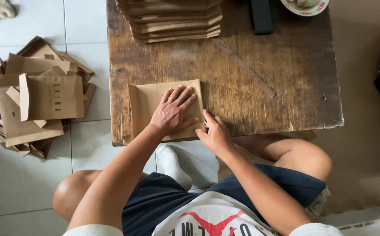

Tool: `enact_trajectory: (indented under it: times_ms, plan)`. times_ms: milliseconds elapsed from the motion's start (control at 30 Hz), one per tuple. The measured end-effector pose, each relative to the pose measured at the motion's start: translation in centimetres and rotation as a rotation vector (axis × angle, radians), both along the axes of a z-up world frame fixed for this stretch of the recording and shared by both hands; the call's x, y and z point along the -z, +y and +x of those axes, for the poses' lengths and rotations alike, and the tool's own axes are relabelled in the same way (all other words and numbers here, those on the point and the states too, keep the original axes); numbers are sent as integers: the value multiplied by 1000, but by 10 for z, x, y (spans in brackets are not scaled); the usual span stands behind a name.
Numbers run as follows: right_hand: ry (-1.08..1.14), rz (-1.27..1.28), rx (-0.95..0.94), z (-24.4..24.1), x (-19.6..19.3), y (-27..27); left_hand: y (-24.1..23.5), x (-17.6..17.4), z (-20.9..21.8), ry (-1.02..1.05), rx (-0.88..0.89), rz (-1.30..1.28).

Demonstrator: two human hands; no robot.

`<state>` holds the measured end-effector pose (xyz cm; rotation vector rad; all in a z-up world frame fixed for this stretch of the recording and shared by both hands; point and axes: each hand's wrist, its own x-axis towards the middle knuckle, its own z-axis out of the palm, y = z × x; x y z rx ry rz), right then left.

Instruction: The person sits on the floor and folds flat brown paper bags into a three-dimensional shape. They use a small white tool to press and crease the edges and corners of each bag. The finished bags are stacked on the table.

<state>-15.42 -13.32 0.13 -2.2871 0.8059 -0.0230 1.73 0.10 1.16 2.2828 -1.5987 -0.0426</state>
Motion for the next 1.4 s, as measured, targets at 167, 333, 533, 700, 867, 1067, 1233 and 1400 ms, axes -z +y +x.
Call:
enact_trajectory:
  times_ms: [167,333,533,700,867,1067,1233,1400]
  plan:
    - [70,80,69,8,16,-38,0,4,1,19,-5,-9]
    - [-43,62,-28,30,-44,-35,-1,6,2,36,-2,9]
    - [-363,-5,-117,113,53,-90,-2,5,3,54,-10,-5]
    - [-254,-213,-223,156,13,-106,-10,4,13,-9,-35,17]
    - [-426,-174,-377,96,4,-75,-2,-6,12,60,-23,43]
    - [-427,-266,-506,-23,-9,-29,-8,-12,12,140,-21,217]
    - [-369,-183,-497,-47,-15,-44,-12,-50,-14,-62,-128,398]
    - [-508,-216,-377,-13,-16,-36,12,-12,-39,-49,179,63]
